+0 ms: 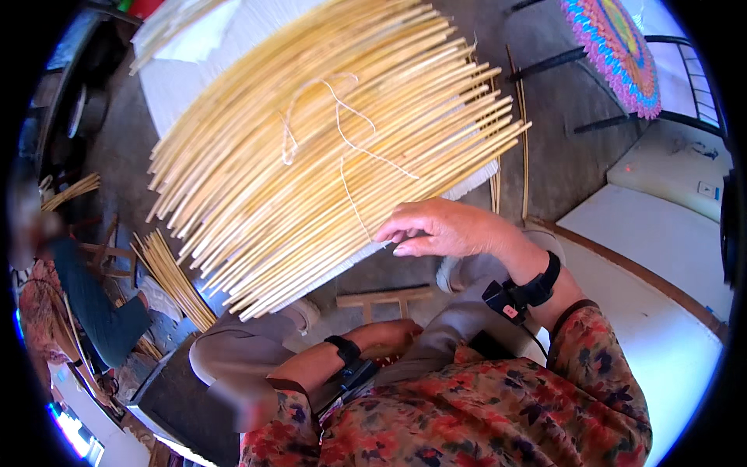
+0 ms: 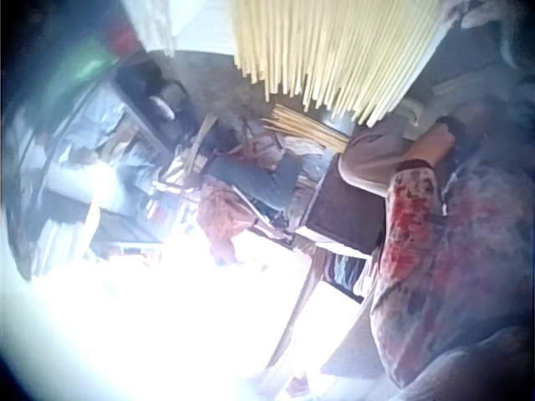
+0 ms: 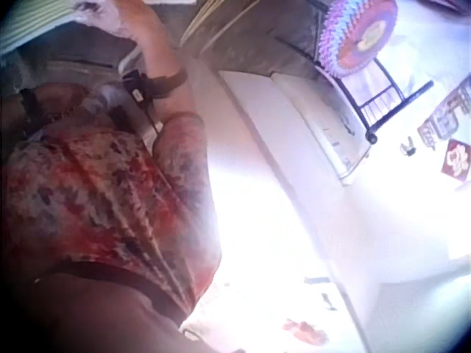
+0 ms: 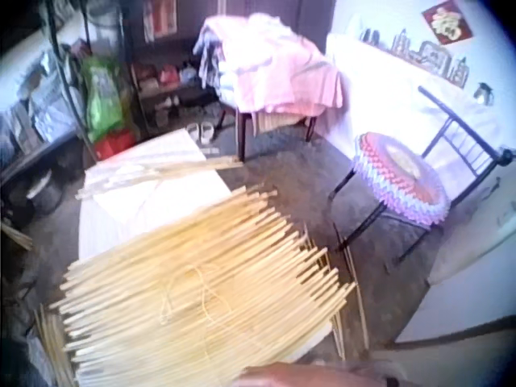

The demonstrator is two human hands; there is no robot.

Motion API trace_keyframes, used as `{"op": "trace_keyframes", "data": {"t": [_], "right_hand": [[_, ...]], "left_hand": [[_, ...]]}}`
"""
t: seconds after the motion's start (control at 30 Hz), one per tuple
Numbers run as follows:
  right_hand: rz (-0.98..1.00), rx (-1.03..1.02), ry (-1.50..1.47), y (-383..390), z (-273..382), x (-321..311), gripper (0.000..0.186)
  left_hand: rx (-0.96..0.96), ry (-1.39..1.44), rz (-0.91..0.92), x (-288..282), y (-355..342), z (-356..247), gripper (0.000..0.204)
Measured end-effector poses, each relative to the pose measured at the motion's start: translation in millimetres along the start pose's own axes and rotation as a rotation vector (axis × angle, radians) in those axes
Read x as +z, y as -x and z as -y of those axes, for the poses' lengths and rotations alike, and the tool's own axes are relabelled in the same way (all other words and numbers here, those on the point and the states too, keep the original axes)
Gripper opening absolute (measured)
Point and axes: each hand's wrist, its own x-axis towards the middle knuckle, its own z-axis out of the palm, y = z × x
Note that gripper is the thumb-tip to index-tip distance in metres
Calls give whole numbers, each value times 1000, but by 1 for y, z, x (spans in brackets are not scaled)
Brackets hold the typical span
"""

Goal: The person binds long wooden rods together using white string. They align a large group of rods on a table and tie string around them to secure them in a parallel arrangement.

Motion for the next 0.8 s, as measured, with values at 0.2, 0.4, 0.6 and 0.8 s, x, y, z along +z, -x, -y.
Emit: {"op": "trace_keyframes", "data": {"t": [0.2,0.4,0.6,0.8], "right_hand": [[-28,-19,-64,0,-3,-1,31],[-75,181,-53,23,-5,37,29],[-140,271,724,-7,-33,98,37],[-821,302,288,-41,-92,129,56]], "left_hand": [[478,-407,-322,-25,-29,98,34],[438,-315,-758,-19,55,68,28],[466,-250,-1065,17,98,76,27],[591,-79,-1009,28,102,81,28]]}}
